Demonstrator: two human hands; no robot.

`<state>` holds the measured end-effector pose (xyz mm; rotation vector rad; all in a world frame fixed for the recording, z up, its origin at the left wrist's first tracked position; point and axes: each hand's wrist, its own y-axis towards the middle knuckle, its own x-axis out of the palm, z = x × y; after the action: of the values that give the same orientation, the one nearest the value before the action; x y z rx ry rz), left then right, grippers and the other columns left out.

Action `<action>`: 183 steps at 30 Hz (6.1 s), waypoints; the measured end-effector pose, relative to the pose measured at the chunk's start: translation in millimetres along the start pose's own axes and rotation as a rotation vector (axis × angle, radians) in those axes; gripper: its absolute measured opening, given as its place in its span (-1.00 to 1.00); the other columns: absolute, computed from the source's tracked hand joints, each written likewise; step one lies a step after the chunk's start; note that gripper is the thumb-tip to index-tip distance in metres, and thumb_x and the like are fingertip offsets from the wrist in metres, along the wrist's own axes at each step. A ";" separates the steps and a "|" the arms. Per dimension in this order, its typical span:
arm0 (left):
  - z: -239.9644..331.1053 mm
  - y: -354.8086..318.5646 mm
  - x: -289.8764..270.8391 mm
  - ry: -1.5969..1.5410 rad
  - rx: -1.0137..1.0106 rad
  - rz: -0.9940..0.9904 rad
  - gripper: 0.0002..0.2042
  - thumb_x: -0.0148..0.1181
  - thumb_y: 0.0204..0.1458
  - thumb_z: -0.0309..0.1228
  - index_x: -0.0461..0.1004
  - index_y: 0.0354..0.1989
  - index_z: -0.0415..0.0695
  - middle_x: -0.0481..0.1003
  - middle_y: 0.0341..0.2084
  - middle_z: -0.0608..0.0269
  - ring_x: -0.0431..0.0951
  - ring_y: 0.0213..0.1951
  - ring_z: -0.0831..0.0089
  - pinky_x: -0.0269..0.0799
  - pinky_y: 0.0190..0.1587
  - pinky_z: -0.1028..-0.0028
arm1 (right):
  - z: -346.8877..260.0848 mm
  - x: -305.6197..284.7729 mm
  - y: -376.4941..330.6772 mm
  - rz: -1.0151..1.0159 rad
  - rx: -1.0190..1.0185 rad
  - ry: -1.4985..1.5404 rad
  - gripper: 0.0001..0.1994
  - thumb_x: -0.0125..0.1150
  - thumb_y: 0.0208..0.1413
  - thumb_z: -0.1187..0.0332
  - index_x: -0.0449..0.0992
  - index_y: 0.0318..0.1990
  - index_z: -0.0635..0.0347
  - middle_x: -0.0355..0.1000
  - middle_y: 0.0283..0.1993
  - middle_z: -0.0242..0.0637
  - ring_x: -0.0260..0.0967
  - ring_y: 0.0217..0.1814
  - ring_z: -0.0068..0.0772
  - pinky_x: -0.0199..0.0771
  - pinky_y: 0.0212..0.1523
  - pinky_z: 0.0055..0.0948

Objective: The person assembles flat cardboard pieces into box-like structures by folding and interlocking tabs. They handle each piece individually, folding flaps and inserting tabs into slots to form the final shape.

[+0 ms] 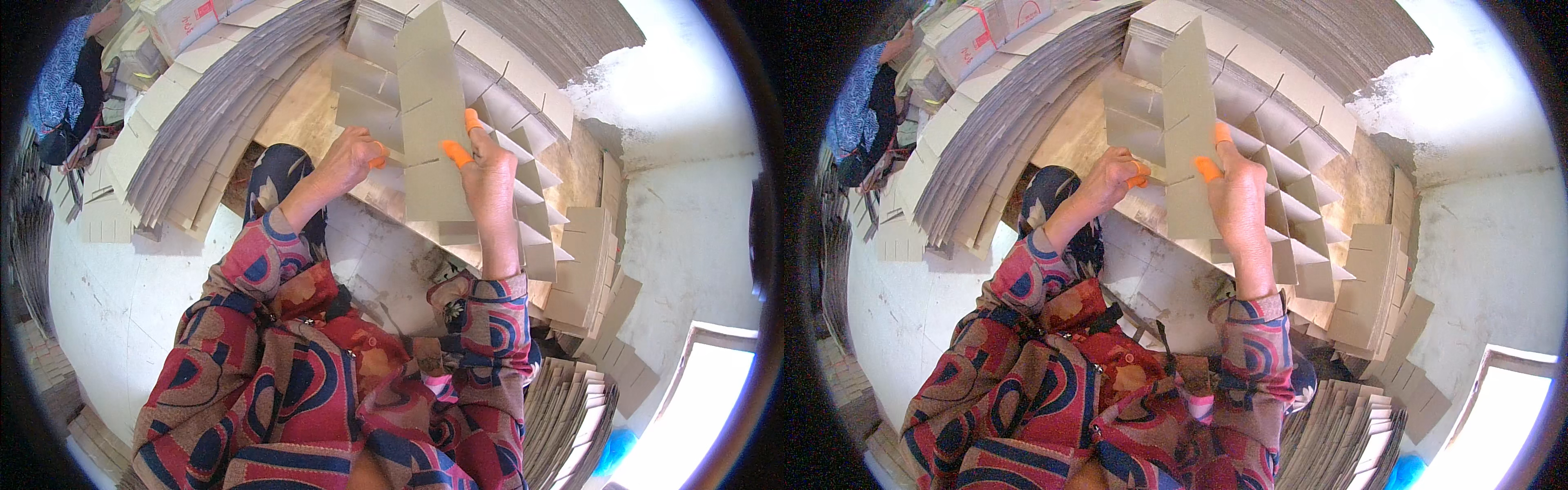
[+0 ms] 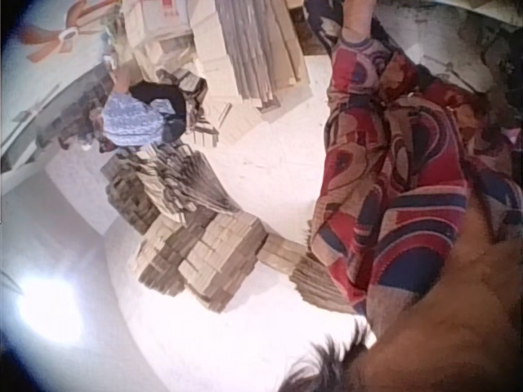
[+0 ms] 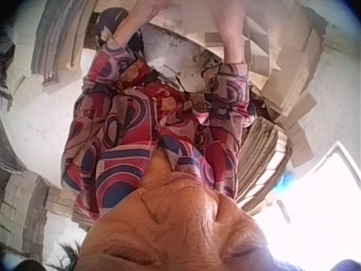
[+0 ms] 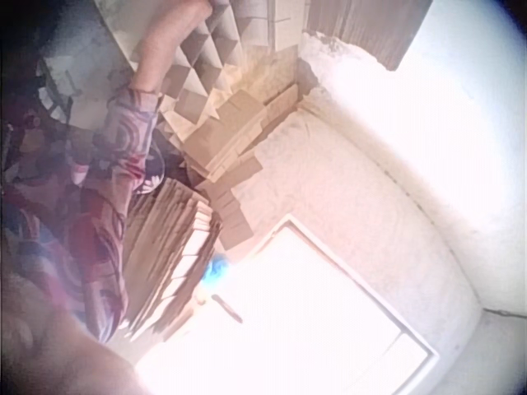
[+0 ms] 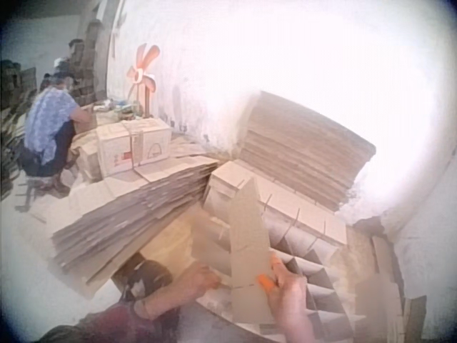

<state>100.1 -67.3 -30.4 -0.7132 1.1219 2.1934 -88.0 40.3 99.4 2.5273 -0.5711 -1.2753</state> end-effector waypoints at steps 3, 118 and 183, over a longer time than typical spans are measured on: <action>-0.2 0.2 1.5 -0.010 -0.010 0.004 -0.90 0.25 -0.09 -0.52 0.56 -0.36 -0.18 0.55 -0.54 0.21 0.46 -0.40 0.22 0.32 -0.25 0.31 | 0.1 -2.3 -0.7 -0.024 0.046 -0.006 -0.53 0.34 -0.02 0.57 0.43 0.10 0.38 0.36 -0.46 0.08 0.04 -0.55 -0.64 0.28 -0.49 -0.60; -12.8 -49.9 -63.9 0.472 -0.067 -0.146 -0.61 0.26 -0.01 -0.36 0.45 -0.03 -0.32 0.52 -0.35 -0.05 0.49 -0.24 0.06 0.37 -0.18 0.21 | -174.9 -243.7 -81.1 -0.499 -0.397 0.014 -0.63 0.37 -0.10 0.46 0.55 -0.08 0.40 0.52 -0.16 0.06 0.56 -0.20 -0.10 0.64 -0.24 -0.28; 5.8 -14.3 -53.0 0.382 -0.160 -0.190 -0.64 0.35 -0.09 -0.46 0.49 -0.11 -0.33 0.51 -0.30 -0.07 0.50 -0.22 0.05 0.40 -0.14 0.28 | 213.7 -266.0 -183.5 1.021 0.633 -0.338 -0.86 0.28 0.06 0.49 0.48 -0.23 0.24 0.43 -0.38 -0.39 0.38 -0.31 -0.56 0.37 -0.27 -0.55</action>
<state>145.8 -68.4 0.6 -1.2967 1.0115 2.0511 -362.4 313.6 91.9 1.7921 -2.2410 -1.1591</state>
